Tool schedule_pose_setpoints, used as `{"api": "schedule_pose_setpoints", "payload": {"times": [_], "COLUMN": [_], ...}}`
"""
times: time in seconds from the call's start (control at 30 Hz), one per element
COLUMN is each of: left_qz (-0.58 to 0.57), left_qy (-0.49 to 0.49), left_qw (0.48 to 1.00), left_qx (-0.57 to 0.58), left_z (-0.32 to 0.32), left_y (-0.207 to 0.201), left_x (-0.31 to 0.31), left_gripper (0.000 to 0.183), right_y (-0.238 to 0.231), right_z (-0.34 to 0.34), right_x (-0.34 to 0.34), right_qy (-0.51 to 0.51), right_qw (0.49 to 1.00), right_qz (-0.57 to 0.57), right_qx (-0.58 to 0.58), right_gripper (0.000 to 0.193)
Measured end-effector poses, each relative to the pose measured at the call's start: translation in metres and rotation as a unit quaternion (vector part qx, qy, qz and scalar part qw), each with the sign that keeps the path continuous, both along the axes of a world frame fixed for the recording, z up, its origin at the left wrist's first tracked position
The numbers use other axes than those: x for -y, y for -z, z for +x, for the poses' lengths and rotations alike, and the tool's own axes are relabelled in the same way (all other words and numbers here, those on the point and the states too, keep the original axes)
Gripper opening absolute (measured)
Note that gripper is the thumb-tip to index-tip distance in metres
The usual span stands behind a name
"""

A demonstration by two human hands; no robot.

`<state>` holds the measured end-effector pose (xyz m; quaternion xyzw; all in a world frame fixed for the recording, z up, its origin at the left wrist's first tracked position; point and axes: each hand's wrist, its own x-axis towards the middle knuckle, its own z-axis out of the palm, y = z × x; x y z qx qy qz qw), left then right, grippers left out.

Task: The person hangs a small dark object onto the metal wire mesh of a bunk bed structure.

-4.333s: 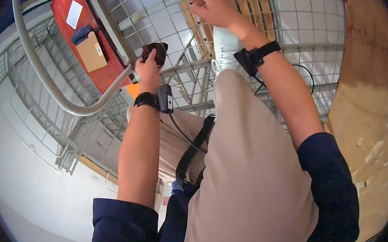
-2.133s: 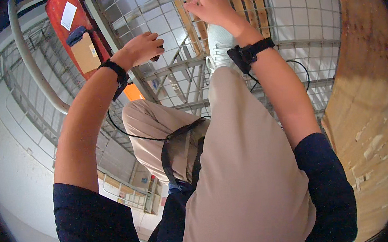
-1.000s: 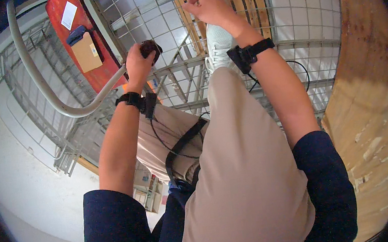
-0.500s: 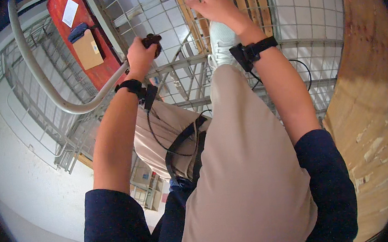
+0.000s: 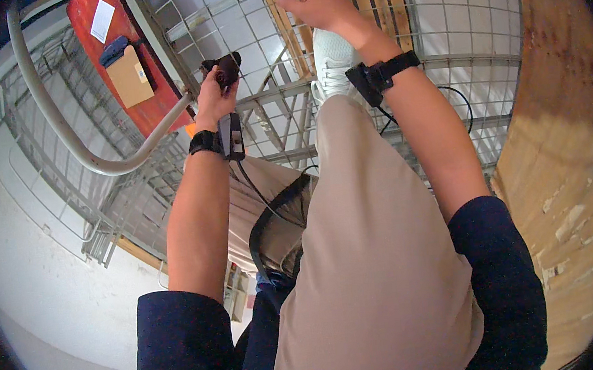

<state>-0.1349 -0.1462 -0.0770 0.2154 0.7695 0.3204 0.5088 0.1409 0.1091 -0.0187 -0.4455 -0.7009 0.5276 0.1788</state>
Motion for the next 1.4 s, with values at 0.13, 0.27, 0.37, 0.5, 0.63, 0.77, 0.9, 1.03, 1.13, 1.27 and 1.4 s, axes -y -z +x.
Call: {"api": "schedule_pose_setpoints", "payload": {"times": [0.13, 0.27, 0.37, 0.5, 0.63, 0.77, 0.9, 1.03, 1.13, 1.27, 1.4], "left_qz": [-0.144, -0.151, -0.048, 0.005, 0.029, -0.09, -0.17, -0.159, -0.173, -0.143, -0.045], "left_qy": [-0.177, 0.146, 0.279, 0.382, 0.458, 0.306, 0.145, -0.085, -0.202, -0.122, 0.06], "left_qw": [0.973, 0.935, 0.892, 0.843, 0.806, 0.888, 0.937, 0.977, 0.964, 0.982, 0.995], "left_qx": [-0.041, -0.287, -0.353, -0.38, -0.373, -0.33, -0.269, -0.111, -0.016, 0.015, -0.069], "left_z": [0.041, 0.046, 0.054, 0.052, 0.036, 0.036, 0.034, 0.044, 0.043, 0.008, 0.006], "left_y": [-0.072, -0.106, -0.117, -0.13, -0.13, -0.111, -0.087, -0.089, -0.086, -0.045, -0.024], "left_x": [-0.051, -0.066, -0.073, -0.086, -0.089, -0.084, -0.072, -0.067, -0.063, -0.021, -0.009], "left_gripper": [0.041, 0.034, 0.032, 0.034, 0.033, 0.035, 0.035, 0.031, 0.038, 0.044, 0.035], "right_y": [-0.004, -0.013, -0.01, -0.007, -0.012, -0.014, -0.013, -0.012, -0.011, -0.011, -0.007], "right_z": [0.005, 0.004, 0.003, 0.006, 0.006, 0.006, 0.003, 0.007, 0.008, 0.001, -0.002], "right_x": [0.001, 0.001, 0.001, 0.002, 0.002, 0.001, 0.0, 0.001, 0.001, 0.0, 0.0], "right_qy": [-0.004, -0.003, -0.003, 0.0, -0.002, -0.001, -0.002, -0.003, -0.007, -0.001, -0.002], "right_qw": [1.0, 1.0, 1.0, 1.0, 1.0, 1.0, 1.0, 1.0, 1.0, 1.0, 1.0], "right_qz": [0.005, 0.004, -0.005, -0.02, -0.01, -0.016, -0.008, -0.004, 0.004, 0.0, -0.001], "right_qx": [0.017, 0.009, 0.004, 0.001, 0.009, 0.009, 0.013, 0.0, 0.011, 0.017, 0.018], "right_gripper": [0.04, 0.039, 0.039, 0.04, 0.039, 0.039, 0.038, 0.037, 0.037, 0.039, 0.04]}}
